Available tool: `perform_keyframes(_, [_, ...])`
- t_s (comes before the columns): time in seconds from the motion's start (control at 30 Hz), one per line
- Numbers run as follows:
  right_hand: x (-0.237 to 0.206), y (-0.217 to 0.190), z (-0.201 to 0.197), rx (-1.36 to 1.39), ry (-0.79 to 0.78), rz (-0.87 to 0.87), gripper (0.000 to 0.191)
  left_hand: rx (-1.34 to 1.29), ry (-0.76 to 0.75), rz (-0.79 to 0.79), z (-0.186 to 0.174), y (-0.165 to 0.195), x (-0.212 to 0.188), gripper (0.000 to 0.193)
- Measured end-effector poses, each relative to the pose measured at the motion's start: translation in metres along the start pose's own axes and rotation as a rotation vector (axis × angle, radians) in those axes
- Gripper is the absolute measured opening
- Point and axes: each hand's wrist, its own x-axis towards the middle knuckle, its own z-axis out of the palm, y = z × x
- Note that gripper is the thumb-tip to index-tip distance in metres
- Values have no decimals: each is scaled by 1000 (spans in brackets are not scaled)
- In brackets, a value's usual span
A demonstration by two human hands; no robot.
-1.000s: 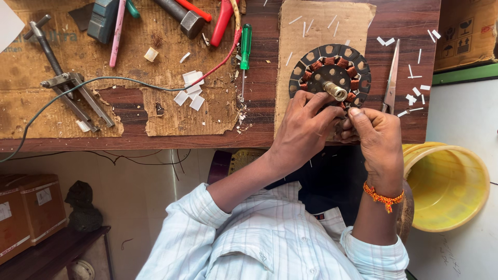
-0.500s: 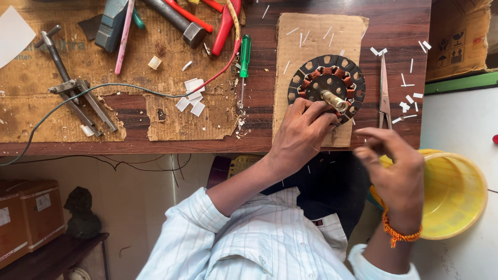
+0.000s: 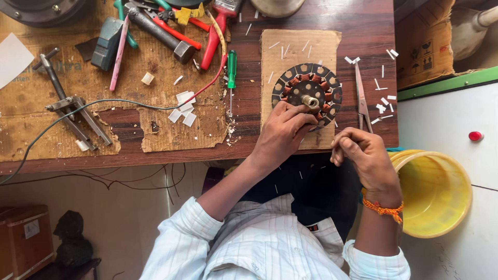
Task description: The person repeatedly cuts small white insulating pieces with scissors, folds them, and inserts them into slots of a motor stator. They use a green screwdriver to press the pieces into place. The work continues in a repetitive cycle throughout the clip.
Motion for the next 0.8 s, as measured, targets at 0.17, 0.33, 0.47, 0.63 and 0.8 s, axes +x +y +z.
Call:
perform_keyframes(0.17, [3, 25, -7, 105, 118, 33, 28, 11, 9, 15, 4, -6, -4, 16])
perform_keyframes(0.33, [-7, 19, -4, -204, 76, 98, 35, 6, 11, 13, 7, -12, -7, 18])
perform_keyframes(0.47, [-2, -5, 17, -198, -163, 64, 46, 92, -17, 92, -2, -9, -3, 29])
perform_keyframes(0.63, [17, -30, 22, -1373, 290, 59, 54, 68, 10, 77, -6, -3, 1, 17])
perform_keyframes(0.8, [13, -27, 15, -975, -123, 127, 39, 93, 13, 51, -2, -7, -4, 14])
